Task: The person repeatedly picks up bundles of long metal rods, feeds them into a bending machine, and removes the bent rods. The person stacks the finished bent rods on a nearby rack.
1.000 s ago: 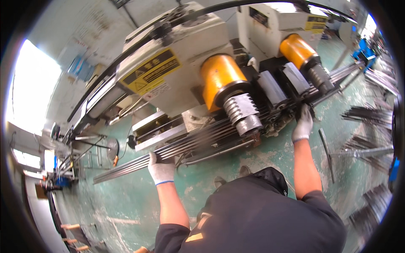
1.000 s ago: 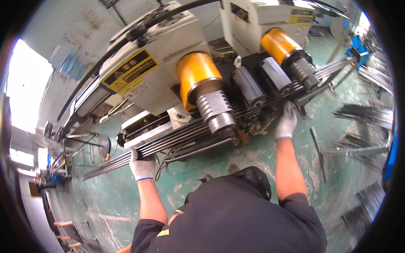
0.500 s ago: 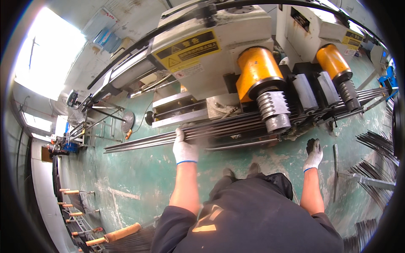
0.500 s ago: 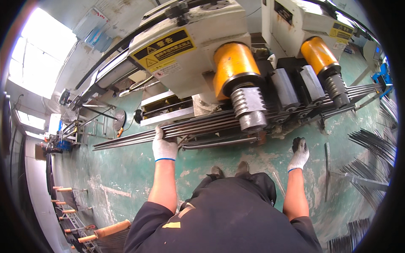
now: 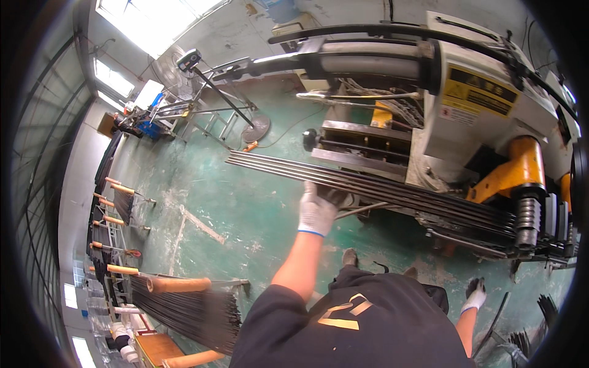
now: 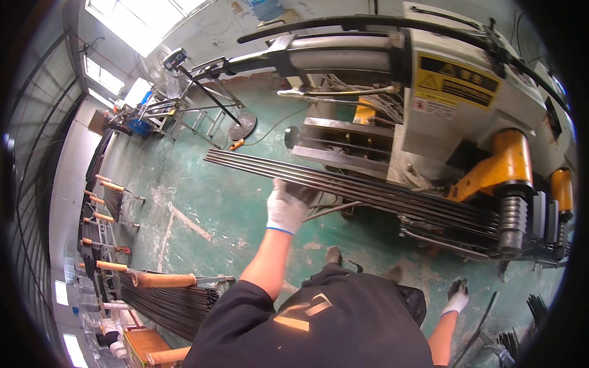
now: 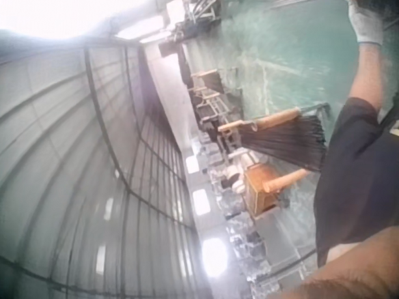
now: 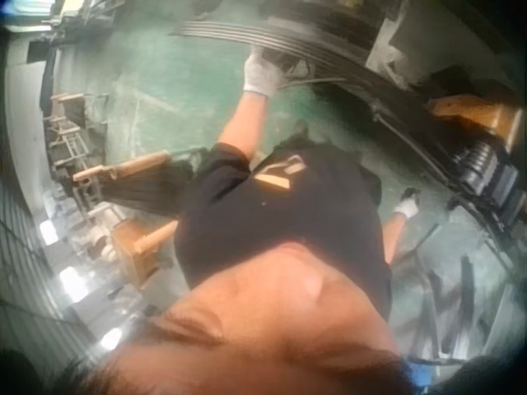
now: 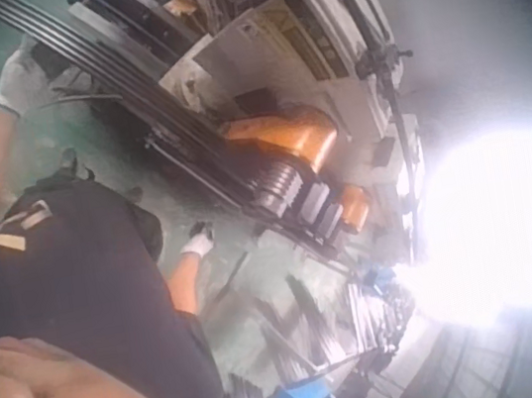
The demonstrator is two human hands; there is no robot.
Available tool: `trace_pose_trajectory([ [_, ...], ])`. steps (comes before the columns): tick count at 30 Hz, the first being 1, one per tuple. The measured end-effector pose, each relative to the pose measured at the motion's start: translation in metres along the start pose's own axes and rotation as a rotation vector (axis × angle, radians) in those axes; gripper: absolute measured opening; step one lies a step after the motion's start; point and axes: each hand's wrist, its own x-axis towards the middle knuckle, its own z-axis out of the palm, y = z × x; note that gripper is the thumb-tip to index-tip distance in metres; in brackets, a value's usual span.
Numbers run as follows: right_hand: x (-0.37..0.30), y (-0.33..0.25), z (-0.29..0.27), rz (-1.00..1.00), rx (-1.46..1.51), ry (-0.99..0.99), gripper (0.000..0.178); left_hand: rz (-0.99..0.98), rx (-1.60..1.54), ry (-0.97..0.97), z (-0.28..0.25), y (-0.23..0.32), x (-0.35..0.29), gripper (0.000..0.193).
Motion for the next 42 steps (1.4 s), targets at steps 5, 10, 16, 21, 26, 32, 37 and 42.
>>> trace_pose_trajectory([
  [5, -0.033, 0.092, -0.033, 0.204, 0.012, 0.155, 0.028, 0.176, -0.105, 0.134, -0.101, 0.185, 0.065, 0.074],
  [10, -0.136, 0.12, 0.012, 0.242, -0.31, 0.088, 0.026, 0.355, 0.153, 0.232, -0.171, 0.309, 0.091, 0.061],
  [16, -0.175, 0.105, 0.053, 0.158, -0.451, 0.042, 0.027, 0.441, 0.332, 0.286, -0.162, 0.308, 0.111, 0.046],
  [21, -0.157, 0.092, 0.076, 0.132, -0.433, -0.007, 0.031, 0.448, 0.307, 0.214, -0.17, 0.324, 0.105, 0.038],
  [26, -0.162, 0.081, 0.109, 0.128, -0.41, 0.039, 0.029, 0.372, 0.296, 0.213, -0.156, 0.33, 0.119, 0.037],
  [32, -0.19, 0.081, 0.112, 0.03, -0.452, -0.034, 0.021, 0.201, 0.373, 0.041, -0.179, 0.343, 0.126, 0.048],
  [37, -0.181, 0.099, 0.052, -0.025, -0.733, 0.098, 0.04, 0.18, 0.416, 0.073, -0.159, 0.33, 0.103, 0.054],
  [42, -0.183, 0.087, 0.045, 0.03, -0.718, 0.056, 0.043, 0.168, 0.468, 0.025, -0.167, 0.334, 0.102, 0.058],
])
